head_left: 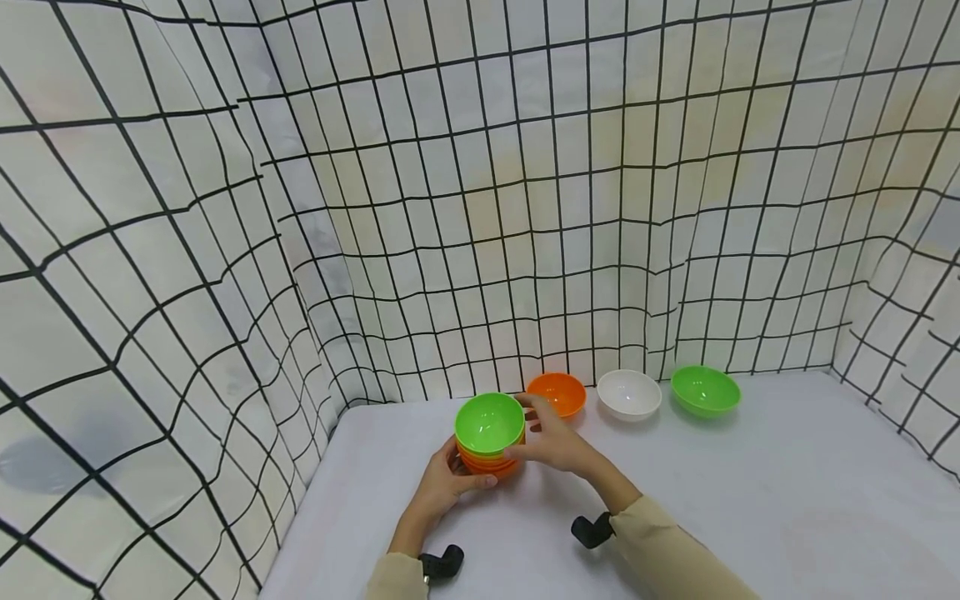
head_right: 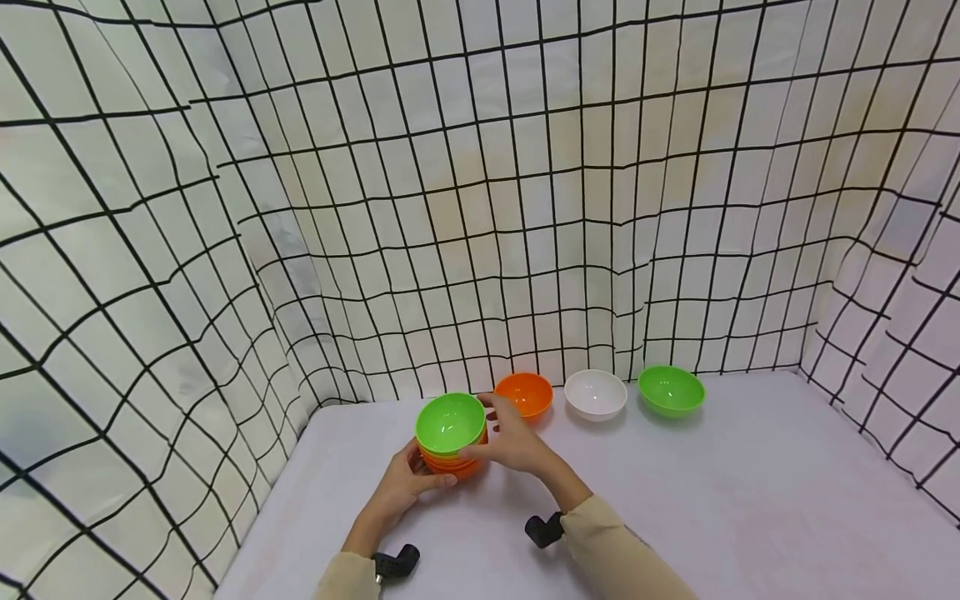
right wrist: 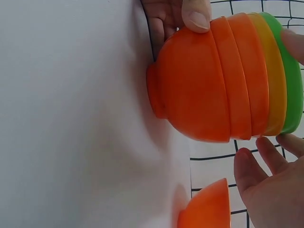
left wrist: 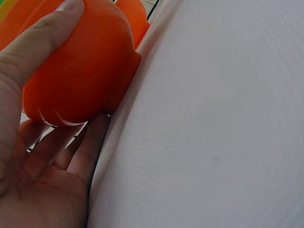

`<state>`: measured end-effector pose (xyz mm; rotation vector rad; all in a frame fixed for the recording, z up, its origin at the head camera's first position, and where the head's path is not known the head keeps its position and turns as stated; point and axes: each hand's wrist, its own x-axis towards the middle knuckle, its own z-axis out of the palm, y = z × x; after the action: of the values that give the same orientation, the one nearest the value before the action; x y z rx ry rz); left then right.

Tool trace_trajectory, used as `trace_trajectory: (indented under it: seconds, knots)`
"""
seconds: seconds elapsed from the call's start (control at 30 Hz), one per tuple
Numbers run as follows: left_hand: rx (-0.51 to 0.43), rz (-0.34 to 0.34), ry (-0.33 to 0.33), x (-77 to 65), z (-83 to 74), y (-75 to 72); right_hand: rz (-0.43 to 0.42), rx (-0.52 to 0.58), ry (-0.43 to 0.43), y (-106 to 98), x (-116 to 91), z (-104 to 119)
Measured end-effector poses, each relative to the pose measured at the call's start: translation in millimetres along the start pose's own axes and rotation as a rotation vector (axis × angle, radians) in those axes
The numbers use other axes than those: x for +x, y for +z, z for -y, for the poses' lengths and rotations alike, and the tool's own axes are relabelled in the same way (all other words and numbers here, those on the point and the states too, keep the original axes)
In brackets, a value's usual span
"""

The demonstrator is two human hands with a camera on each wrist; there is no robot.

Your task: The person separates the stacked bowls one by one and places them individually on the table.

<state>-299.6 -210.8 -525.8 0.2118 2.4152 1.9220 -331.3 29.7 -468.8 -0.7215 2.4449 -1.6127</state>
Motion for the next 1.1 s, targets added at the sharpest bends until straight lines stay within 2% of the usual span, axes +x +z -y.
trace_trajectory:
  seconds: [0.37,0.6,1.1]
  knots:
    - [-0.017,0.006,-0.011,-1.4,-3.0,0.0,0.062,0.042,0.009,7,10,4]
    - [-0.007,0.007,-0.005,-2.3,-4.2,-0.1,0.091,0.066,-0.050,9,18,2]
    - [-0.007,0.010,-0.004,-2.1,-3.4,-0.9,0.061,0.062,-0.034,15,19,-1]
